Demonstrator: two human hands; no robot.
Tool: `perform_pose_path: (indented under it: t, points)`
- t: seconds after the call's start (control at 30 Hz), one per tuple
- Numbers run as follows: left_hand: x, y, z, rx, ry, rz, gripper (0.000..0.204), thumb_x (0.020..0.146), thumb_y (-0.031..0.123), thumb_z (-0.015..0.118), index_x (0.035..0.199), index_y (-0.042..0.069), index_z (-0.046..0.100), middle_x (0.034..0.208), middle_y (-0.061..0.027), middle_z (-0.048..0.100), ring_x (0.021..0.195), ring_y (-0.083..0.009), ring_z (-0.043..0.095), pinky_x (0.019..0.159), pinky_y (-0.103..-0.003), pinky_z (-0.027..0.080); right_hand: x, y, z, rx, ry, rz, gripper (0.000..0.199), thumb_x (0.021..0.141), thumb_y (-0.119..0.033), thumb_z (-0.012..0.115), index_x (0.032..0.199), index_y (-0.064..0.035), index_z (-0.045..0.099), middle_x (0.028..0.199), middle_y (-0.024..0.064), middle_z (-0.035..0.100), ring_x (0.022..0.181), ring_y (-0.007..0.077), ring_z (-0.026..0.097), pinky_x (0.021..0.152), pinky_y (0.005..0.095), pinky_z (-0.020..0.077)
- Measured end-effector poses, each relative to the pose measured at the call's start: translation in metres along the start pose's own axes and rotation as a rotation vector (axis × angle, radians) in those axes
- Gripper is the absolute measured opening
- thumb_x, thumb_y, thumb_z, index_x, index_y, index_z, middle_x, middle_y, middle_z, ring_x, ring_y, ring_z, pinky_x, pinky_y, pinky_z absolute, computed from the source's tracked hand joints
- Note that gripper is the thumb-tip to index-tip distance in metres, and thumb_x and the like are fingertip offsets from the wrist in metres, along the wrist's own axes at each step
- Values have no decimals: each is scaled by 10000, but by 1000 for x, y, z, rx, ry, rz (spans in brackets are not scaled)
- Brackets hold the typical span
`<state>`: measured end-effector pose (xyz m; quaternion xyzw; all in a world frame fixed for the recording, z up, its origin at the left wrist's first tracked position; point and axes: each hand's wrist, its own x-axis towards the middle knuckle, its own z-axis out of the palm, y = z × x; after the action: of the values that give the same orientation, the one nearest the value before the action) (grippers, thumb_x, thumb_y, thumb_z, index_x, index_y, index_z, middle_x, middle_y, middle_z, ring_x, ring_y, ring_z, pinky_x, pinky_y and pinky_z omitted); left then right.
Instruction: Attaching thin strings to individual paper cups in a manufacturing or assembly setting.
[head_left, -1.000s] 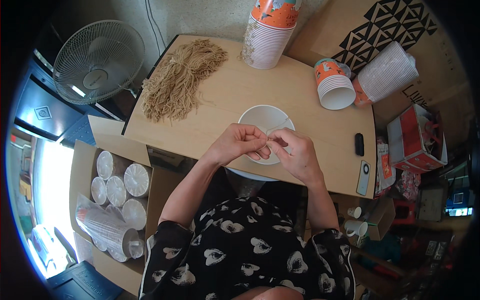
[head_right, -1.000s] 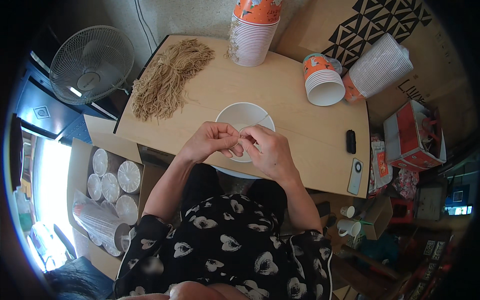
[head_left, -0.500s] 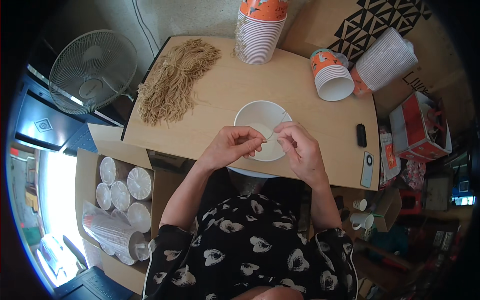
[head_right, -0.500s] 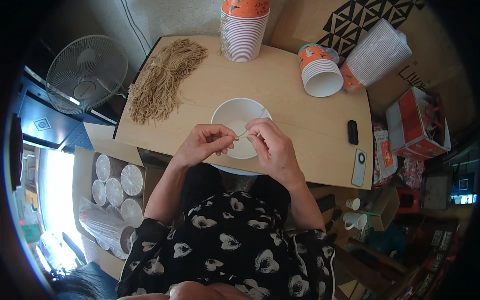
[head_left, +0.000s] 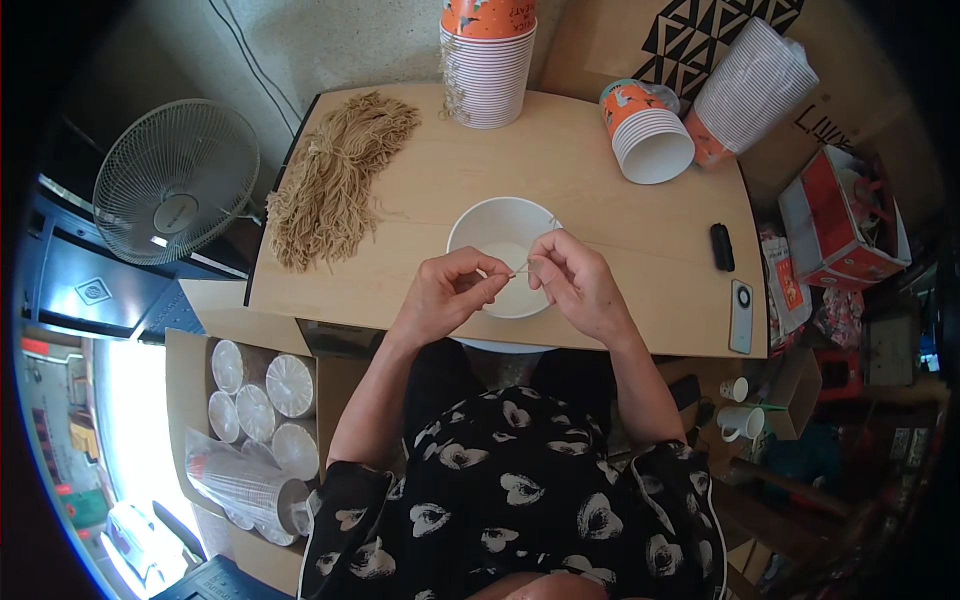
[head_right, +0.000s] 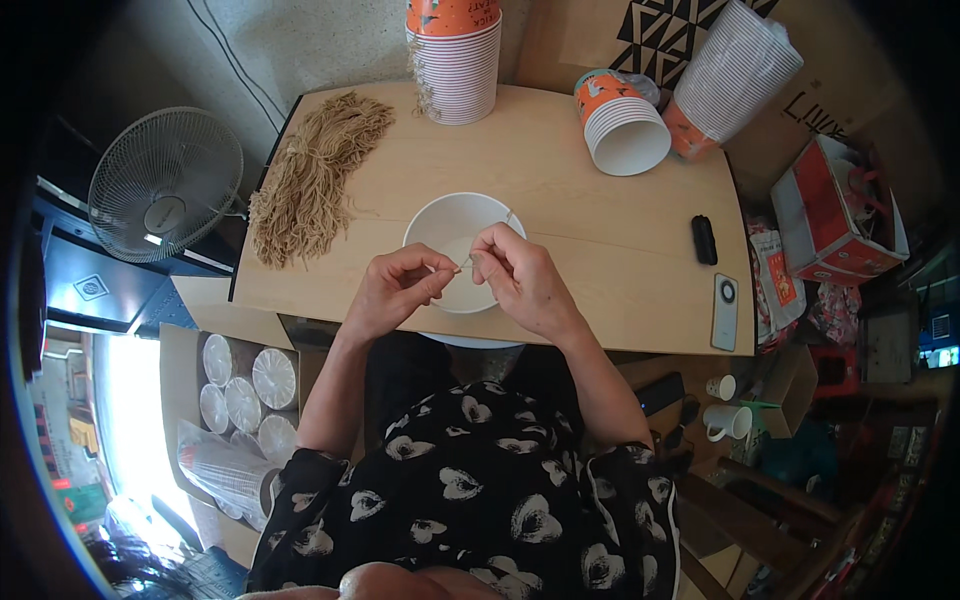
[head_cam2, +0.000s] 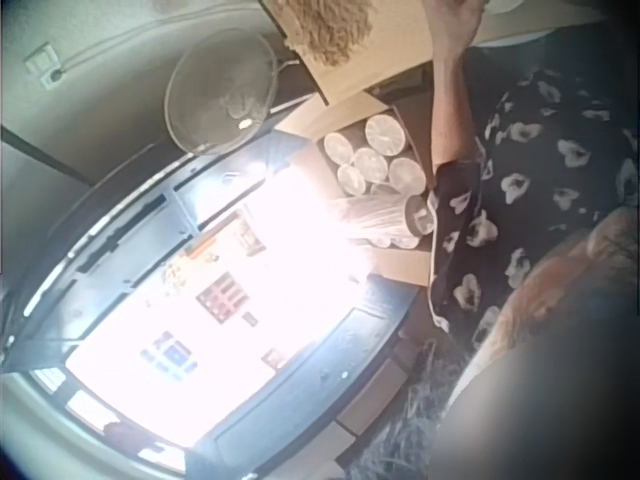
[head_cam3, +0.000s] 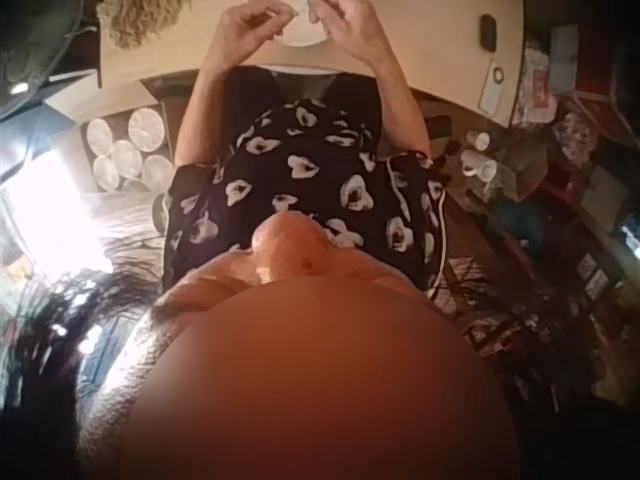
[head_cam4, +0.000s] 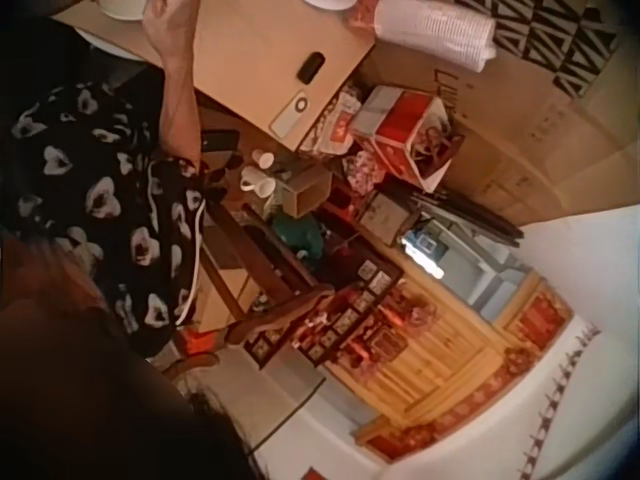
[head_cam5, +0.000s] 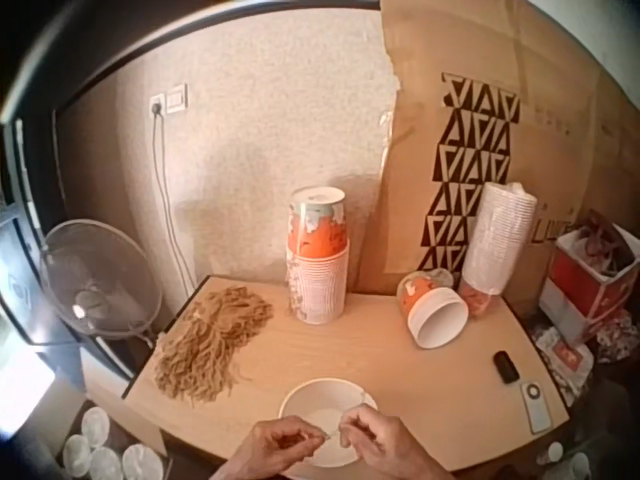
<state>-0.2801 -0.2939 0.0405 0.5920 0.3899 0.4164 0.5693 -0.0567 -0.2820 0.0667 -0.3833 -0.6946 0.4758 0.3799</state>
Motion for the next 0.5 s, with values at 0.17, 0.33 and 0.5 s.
perform_pose_path:
  t: [0.17,0.33,0.5]
  points:
    - [-1,-8,10,93,121,165,91,949,30,709,1020,-22,733,941,-57,710,820,-97,685,737,-234,567,8,1,4,202,20,159,73,1024,-40,559,997,7,609,731,35,635,550,35,484,497,192,382]
    - [-2,-24,19,45,199,213,118,939,2,709,1054,-22,713,963,-65,727,894,-121,713,799,-252,581,11,9,8,236,19,223,77,1011,-21,564,970,14,618,704,52,649,518,35,481,472,189,367]
    - [-4,-25,23,-28,305,243,170,922,-10,720,1089,-17,694,969,-74,734,907,-133,723,811,-261,586,12,5,14,228,16,264,82,1003,-16,573,943,15,619,682,54,649,502,35,481,457,190,360]
